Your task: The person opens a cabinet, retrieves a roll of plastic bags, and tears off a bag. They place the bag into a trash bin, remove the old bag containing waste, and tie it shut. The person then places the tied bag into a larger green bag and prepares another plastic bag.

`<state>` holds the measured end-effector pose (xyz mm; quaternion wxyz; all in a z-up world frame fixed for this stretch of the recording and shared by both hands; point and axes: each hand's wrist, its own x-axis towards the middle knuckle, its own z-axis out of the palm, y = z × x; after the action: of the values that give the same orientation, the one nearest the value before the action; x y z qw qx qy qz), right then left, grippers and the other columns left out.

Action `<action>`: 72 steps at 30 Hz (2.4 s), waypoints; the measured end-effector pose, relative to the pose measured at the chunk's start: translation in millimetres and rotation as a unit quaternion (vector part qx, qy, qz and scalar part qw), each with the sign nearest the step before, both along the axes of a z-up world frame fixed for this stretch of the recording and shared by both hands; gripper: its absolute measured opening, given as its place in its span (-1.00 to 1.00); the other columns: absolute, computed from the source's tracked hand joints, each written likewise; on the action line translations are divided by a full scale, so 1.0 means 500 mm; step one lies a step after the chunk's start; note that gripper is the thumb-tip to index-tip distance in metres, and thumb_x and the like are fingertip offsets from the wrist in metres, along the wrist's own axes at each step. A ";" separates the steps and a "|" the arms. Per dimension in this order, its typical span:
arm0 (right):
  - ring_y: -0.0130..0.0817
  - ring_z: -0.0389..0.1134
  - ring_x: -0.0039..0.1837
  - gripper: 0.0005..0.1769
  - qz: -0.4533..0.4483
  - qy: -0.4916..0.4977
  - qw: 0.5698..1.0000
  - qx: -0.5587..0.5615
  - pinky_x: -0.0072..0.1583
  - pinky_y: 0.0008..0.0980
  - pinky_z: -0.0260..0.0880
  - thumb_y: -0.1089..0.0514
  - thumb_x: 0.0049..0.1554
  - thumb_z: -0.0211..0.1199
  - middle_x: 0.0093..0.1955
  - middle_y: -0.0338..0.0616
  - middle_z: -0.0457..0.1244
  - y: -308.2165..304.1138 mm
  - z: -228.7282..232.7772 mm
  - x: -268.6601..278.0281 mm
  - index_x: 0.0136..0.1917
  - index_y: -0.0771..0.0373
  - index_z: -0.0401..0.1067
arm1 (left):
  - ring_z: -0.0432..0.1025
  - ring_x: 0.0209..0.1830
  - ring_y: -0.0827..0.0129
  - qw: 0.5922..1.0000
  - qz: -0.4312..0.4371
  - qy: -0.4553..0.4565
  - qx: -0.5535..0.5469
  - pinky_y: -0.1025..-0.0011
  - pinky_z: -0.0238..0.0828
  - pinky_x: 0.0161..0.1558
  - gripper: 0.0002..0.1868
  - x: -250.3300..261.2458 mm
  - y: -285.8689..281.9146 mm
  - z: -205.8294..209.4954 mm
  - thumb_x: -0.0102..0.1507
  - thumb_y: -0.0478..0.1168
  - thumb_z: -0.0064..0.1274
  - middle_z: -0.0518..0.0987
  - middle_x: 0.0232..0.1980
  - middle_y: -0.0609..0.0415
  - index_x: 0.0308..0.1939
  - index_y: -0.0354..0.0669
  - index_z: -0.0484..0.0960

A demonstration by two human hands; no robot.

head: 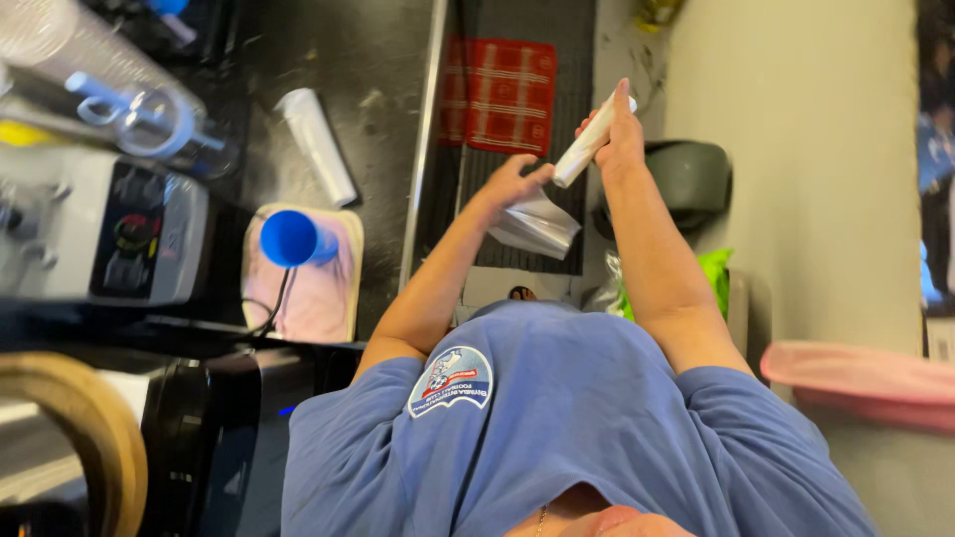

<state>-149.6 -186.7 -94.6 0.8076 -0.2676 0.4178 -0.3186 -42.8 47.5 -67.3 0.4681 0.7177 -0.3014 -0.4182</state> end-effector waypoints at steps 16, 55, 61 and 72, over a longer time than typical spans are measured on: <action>-0.14 0.38 -0.08 -0.47 0.429 0.026 0.903 -0.026 -0.02 -0.13 0.49 0.01 0.08 0.54 0.01 0.04 0.36 0.294 0.043 0.451 0.16 0.36 0.45 | 0.50 -0.14 0.32 0.784 0.453 0.281 -0.318 0.29 0.50 -0.11 -0.45 0.156 0.289 -0.060 0.28 0.13 0.11 0.60 -0.12 0.03 0.05 -0.32 0.56; -0.31 0.43 0.12 -0.68 0.462 -0.089 0.878 -0.089 0.29 -0.22 0.40 0.33 0.01 0.46 0.00 -0.19 0.41 0.244 -0.145 0.008 0.07 0.28 0.56 | 0.53 -0.27 0.40 0.853 0.214 0.350 -0.322 0.38 0.50 -0.19 -0.84 0.119 0.024 -0.041 0.31 -0.25 0.18 0.64 -0.22 0.08 -0.09 -0.24 0.61; -0.43 0.38 0.04 -0.76 0.458 0.011 0.881 -0.114 0.18 -0.40 0.35 0.25 0.08 0.43 -0.03 -0.19 0.42 0.188 -0.214 -0.209 0.04 0.30 0.58 | 0.53 -0.25 0.31 0.840 0.267 0.321 -0.347 0.30 0.52 -0.19 -0.80 0.193 -0.084 -0.091 0.28 -0.25 0.20 0.63 -0.20 0.03 -0.09 -0.26 0.60; -0.49 0.36 0.13 -0.68 0.274 0.085 0.921 -0.264 0.20 -0.41 0.38 0.22 0.22 0.26 0.08 -0.29 0.36 0.184 -0.193 -0.350 0.24 0.29 0.40 | 0.29 0.30 -0.07 0.895 -0.385 -0.209 -0.081 -0.08 -0.02 0.26 -0.11 -0.120 -0.165 -0.053 0.20 -0.01 0.43 0.39 0.33 -0.17 0.44 -0.14 0.22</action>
<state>-324.7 -95.0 -191.1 0.7252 -0.6010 0.2956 -0.1596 -103.0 -35.1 -93.8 0.2533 0.5763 -0.6775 -0.3804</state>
